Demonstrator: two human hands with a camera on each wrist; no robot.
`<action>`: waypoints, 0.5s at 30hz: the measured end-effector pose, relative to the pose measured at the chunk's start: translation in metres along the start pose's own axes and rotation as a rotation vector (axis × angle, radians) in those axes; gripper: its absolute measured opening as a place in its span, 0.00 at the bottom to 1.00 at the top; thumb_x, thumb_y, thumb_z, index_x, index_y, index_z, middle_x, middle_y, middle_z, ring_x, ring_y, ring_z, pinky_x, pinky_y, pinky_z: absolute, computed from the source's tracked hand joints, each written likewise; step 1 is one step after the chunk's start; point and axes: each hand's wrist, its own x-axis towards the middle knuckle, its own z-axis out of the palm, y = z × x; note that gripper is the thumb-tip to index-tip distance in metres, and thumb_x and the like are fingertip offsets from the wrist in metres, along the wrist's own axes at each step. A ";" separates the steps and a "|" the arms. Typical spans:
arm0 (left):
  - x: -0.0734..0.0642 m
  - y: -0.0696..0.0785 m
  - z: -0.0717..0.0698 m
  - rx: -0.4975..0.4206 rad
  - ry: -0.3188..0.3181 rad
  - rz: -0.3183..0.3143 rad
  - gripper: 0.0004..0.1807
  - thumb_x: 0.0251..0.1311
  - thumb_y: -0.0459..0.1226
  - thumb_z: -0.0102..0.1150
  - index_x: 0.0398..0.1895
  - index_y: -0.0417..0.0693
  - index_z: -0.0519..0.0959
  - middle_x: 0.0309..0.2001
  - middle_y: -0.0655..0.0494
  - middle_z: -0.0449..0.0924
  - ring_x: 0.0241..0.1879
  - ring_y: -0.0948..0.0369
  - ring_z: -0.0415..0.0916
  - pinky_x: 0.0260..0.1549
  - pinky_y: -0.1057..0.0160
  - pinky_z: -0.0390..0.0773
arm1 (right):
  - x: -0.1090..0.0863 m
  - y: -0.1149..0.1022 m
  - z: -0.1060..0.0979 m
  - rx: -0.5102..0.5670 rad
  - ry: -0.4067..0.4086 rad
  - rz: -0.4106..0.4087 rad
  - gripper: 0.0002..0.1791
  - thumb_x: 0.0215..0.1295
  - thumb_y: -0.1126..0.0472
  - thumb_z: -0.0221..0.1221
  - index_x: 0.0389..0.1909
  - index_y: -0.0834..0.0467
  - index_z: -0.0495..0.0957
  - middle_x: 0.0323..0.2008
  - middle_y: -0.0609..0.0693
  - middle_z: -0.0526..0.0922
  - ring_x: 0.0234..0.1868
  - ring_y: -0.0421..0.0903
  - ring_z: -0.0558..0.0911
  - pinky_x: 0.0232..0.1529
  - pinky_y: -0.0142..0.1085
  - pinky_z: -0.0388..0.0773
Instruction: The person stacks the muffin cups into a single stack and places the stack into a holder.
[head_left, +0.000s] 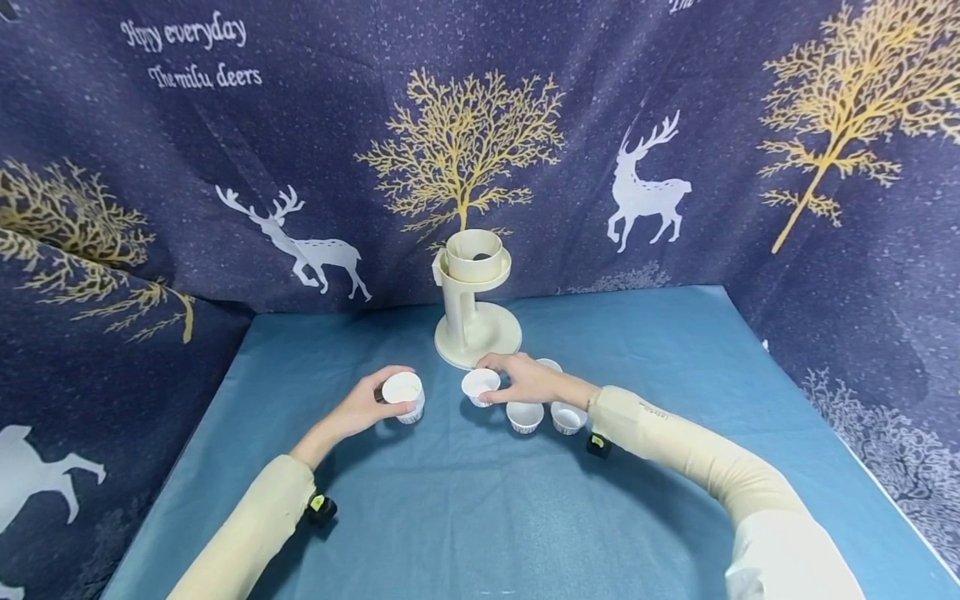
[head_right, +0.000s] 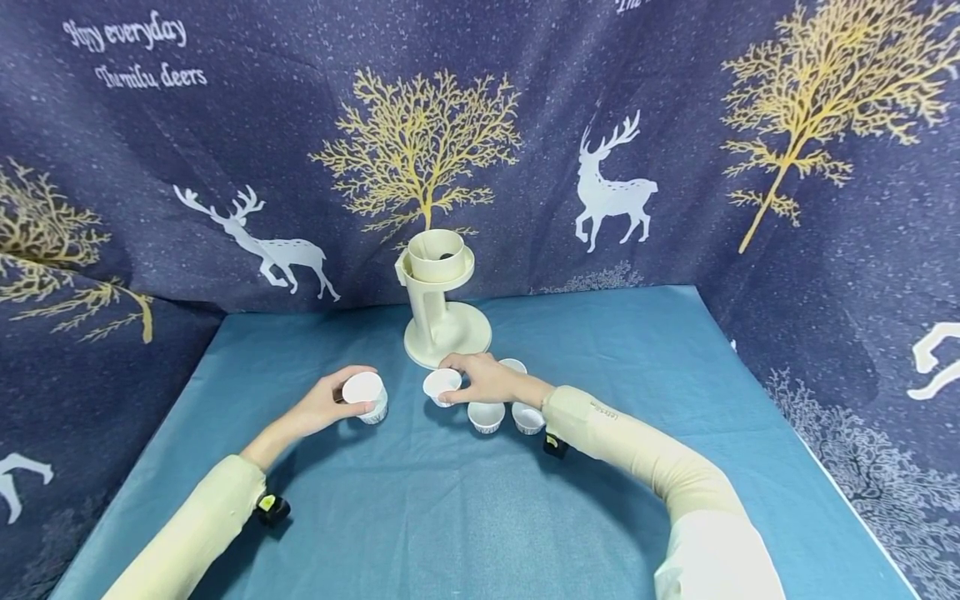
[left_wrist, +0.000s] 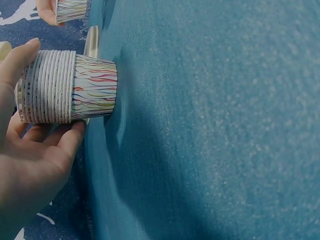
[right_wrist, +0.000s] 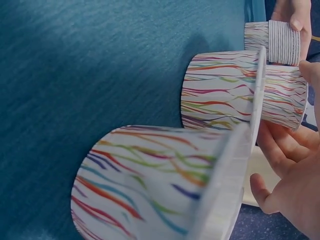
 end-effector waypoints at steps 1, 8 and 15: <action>0.000 0.000 0.000 0.002 0.001 -0.001 0.33 0.49 0.42 0.67 0.60 0.45 0.68 0.57 0.47 0.71 0.49 0.53 0.69 0.48 0.57 0.70 | 0.000 0.000 0.000 0.000 -0.009 0.014 0.24 0.57 0.42 0.58 0.51 0.49 0.72 0.46 0.40 0.79 0.44 0.35 0.77 0.45 0.32 0.72; -0.009 0.027 -0.003 -0.006 -0.008 -0.022 0.31 0.50 0.37 0.66 0.59 0.42 0.68 0.56 0.44 0.72 0.48 0.52 0.69 0.48 0.56 0.70 | 0.001 -0.008 -0.003 -0.014 -0.030 0.021 0.23 0.57 0.42 0.58 0.51 0.48 0.72 0.46 0.39 0.79 0.42 0.37 0.77 0.44 0.34 0.71; -0.003 0.008 0.000 0.013 0.013 -0.015 0.33 0.49 0.41 0.67 0.59 0.43 0.68 0.55 0.47 0.73 0.48 0.55 0.70 0.48 0.59 0.70 | 0.004 -0.015 -0.004 -0.029 -0.013 0.007 0.23 0.57 0.43 0.59 0.50 0.50 0.72 0.45 0.40 0.79 0.42 0.38 0.77 0.44 0.33 0.72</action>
